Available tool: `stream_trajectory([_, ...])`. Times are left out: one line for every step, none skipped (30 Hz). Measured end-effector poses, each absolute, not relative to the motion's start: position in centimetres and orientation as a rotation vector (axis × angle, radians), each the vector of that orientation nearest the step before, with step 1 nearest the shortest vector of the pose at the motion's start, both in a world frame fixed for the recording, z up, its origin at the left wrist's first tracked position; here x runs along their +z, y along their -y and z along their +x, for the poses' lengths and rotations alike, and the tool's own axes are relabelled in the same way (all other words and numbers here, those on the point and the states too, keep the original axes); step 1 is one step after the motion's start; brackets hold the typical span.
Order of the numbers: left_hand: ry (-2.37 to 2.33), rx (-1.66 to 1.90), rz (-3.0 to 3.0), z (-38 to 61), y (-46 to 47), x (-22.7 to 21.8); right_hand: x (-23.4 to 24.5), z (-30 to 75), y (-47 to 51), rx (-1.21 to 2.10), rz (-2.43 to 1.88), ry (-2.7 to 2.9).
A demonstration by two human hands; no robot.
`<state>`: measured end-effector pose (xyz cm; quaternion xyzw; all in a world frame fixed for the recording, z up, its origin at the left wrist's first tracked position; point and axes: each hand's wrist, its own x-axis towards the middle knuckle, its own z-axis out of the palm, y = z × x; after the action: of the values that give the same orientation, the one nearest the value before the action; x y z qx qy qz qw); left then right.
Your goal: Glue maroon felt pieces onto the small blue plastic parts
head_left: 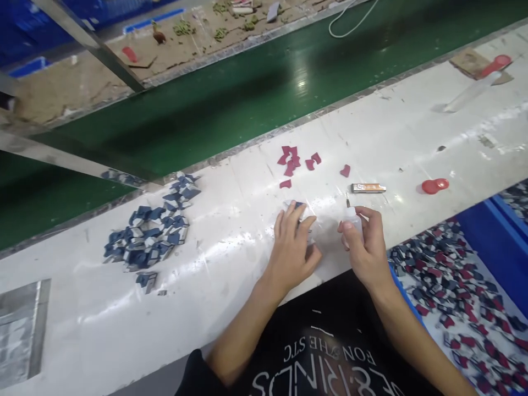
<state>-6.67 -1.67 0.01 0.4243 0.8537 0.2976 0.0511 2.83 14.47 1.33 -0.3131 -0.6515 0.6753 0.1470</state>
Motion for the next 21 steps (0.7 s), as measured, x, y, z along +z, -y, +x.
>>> stream_trajectory([-2.614,0.943,1.255,-6.7,1.9,0.1,1.4,3.1,-14.9,1.890,-0.910,1.912])
stream_trajectory([-2.641,0.965,1.217,-6.6,2.3,0.2,1.5,3.3,-15.2,1.841,-0.919,1.945])
stream_trajectory([-2.680,0.965,1.177,-6.6,2.8,0.3,1.7,3.5,-15.5,1.829,-0.919,1.966])
stream_trajectory([-2.726,0.944,1.139,-6.5,3.3,0.4,1.8,3.6,-15.7,1.846,-0.912,1.975])
stream_trajectory([-2.770,0.908,1.107,-6.3,3.8,0.4,2.0,3.6,-15.8,1.858,-0.902,1.976])
stream_trajectory([-2.806,0.868,1.084,-6.1,4.2,0.4,2.0,3.6,-16.0,1.858,-0.891,1.973])
stream_trajectory([-2.829,0.837,1.070,-5.9,4.4,0.4,2.0,3.6,-16.0,1.846,-0.881,1.967])
stream_trajectory([-2.839,0.817,1.062,-5.8,4.5,0.4,2.0,3.5,-16.1,1.828,-0.869,1.956])
stream_trajectory([-2.836,0.810,1.060,-5.6,4.5,0.3,1.8,3.3,-16.2,1.813,-0.858,1.941])
stream_trajectory([-2.824,0.821,1.062,-5.4,4.3,0.1,1.6,3.2,-16.2,1.810,-0.847,1.924])
stream_trajectory([-2.814,0.843,1.062,-5.2,4.0,0.0,1.4,3.0,-16.2,1.825,-0.838,1.905])
stream_trajectory([-2.812,0.867,1.058,-5.0,3.6,-0.2,1.2,2.9,-16.2,1.859,-0.834,1.879])
stream_trajectory([-2.818,0.889,1.051,-4.8,3.2,-0.4,0.9,2.7,-16.1,1.910,-0.830,1.843])
stream_trajectory([-2.831,0.910,1.042,-4.6,2.8,-0.5,0.7,2.6,-16.1,1.961,-0.826,1.796])
stream_trajectory([-2.845,0.928,1.027,-4.4,2.4,-0.7,0.6,2.5,-16.0,1.999,-0.822,1.746])
stream_trajectory([-2.856,0.943,1.009,-4.2,2.0,-0.8,0.4,2.4,-15.9,2.013,-0.818,1.703])
stream_trajectory([-2.858,0.957,0.992,-4.1,1.7,-1.0,0.2,2.4,-15.7,2.008,-0.812,1.680])
stream_trajectory([-2.847,0.978,0.981,-4.0,1.5,-1.1,0.1,2.4,-15.6,1.987,-0.806,1.677])
stream_trajectory([-2.831,1.005,0.973,-4.0,1.3,-1.2,-0.1,2.5,-15.4,1.953,-0.804,1.690])
stream_trajectory([-2.814,1.031,0.968,-4.0,1.2,-1.2,-0.2,2.5,-15.3,1.917,-0.808,1.713])
stream_trajectory([-2.804,1.054,0.965,-4.1,1.2,-1.2,-0.2,2.7,-15.2,1.886,-0.816,1.741])
